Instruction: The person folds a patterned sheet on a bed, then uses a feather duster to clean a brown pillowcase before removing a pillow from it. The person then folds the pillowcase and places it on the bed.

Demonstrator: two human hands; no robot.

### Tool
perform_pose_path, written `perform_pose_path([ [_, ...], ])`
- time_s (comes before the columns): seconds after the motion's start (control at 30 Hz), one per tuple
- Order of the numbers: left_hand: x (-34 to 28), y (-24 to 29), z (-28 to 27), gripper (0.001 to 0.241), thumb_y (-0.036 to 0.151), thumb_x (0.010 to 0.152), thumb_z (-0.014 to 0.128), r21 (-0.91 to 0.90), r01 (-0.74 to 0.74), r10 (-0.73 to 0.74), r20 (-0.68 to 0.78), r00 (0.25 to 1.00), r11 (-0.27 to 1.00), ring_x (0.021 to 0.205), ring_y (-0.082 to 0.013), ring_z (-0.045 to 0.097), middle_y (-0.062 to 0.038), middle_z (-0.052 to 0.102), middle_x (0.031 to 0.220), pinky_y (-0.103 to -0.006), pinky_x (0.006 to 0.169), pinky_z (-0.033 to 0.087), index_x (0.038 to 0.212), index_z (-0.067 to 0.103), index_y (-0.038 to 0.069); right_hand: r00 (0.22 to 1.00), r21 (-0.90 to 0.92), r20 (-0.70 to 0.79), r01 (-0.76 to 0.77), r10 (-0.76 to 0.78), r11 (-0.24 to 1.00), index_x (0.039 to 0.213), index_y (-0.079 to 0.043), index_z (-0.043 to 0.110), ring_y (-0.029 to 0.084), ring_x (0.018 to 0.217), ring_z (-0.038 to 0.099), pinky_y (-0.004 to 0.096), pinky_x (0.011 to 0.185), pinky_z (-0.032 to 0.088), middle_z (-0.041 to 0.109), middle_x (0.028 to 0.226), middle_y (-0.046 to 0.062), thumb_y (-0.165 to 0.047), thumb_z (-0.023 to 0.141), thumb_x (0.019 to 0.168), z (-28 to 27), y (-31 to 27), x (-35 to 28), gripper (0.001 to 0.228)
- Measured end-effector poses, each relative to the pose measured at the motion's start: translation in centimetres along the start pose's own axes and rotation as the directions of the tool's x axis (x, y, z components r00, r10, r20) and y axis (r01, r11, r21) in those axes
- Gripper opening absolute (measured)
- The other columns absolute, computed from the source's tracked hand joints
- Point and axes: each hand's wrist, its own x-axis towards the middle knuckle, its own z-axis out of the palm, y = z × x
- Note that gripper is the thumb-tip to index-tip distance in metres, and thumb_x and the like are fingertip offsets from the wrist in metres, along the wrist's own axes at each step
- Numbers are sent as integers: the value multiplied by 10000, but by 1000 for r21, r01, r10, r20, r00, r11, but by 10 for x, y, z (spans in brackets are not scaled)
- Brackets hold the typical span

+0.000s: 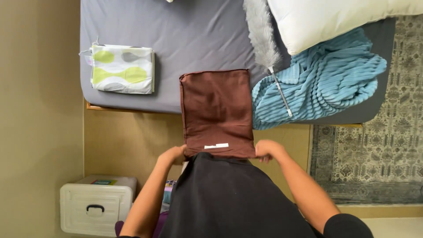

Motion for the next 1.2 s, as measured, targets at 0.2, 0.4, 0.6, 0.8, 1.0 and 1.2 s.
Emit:
perform_pose_path([
  [0.2, 115, -74, -206, 217, 132, 883, 579, 459, -44, 422, -770, 479, 887, 829, -406, 657, -236, 694, 910, -488, 728, 536, 1010, 700, 2, 755, -257, -564, 225, -335, 940, 955, -124, 806, 217, 686, 734, 389, 637, 590, 789, 857, 96, -224, 683, 931, -232, -65, -116, 160],
  [0.4, 32, 79, -376, 292, 172, 965, 497, 410, 77, 311, -790, 529, 909, 883, -400, 665, -246, 698, 983, -490, 771, 539, 1069, 713, 6, 379, -332, -850, 153, -365, 931, 1056, -137, 779, 320, 828, 701, 475, 737, 555, 756, 948, 144, -225, 643, 1004, -313, -97, -219, 170],
  [0.6, 70, 41, -304, 390, 231, 1090, 387, 251, 217, -11, -631, 775, 943, 998, -401, 672, -263, 704, 1119, -501, 861, 535, 1178, 711, 33, 435, -376, -847, -88, -304, 922, 1103, -126, 760, 387, 961, 695, 562, 846, 523, 740, 1052, 175, -272, 592, 1032, -255, -122, -149, 233],
  [0.8, 40, 21, -88, 265, 236, 918, 572, 180, 131, -102, -158, 982, 975, 1066, -346, 705, -178, 740, 1121, -469, 914, 564, 1075, 752, 121, 728, -588, -587, -83, -354, 805, 886, -134, 780, 333, 905, 733, 465, 764, 587, 757, 949, 124, -225, 730, 733, -64, -75, -52, 186],
  [1.0, -2, -1, 24, 236, 228, 885, 614, 115, 145, -148, 13, 989, 983, 1026, -360, 709, -188, 749, 1066, -479, 878, 567, 998, 771, 93, 581, -197, -587, 573, -564, 795, 693, -65, 618, 290, 890, 723, 417, 763, 570, 771, 999, 64, -80, 624, 774, 10, -41, -74, 83],
  [1.2, 22, 5, -220, 243, 295, 906, 714, 144, 81, -72, -68, 995, 986, 885, -346, 728, -168, 762, 978, -468, 791, 553, 1004, 773, 80, 566, -387, -520, 511, -639, 767, 846, -170, 748, 266, 909, 695, 420, 836, 546, 731, 952, 109, -181, 656, 865, -156, -78, -122, 94],
])
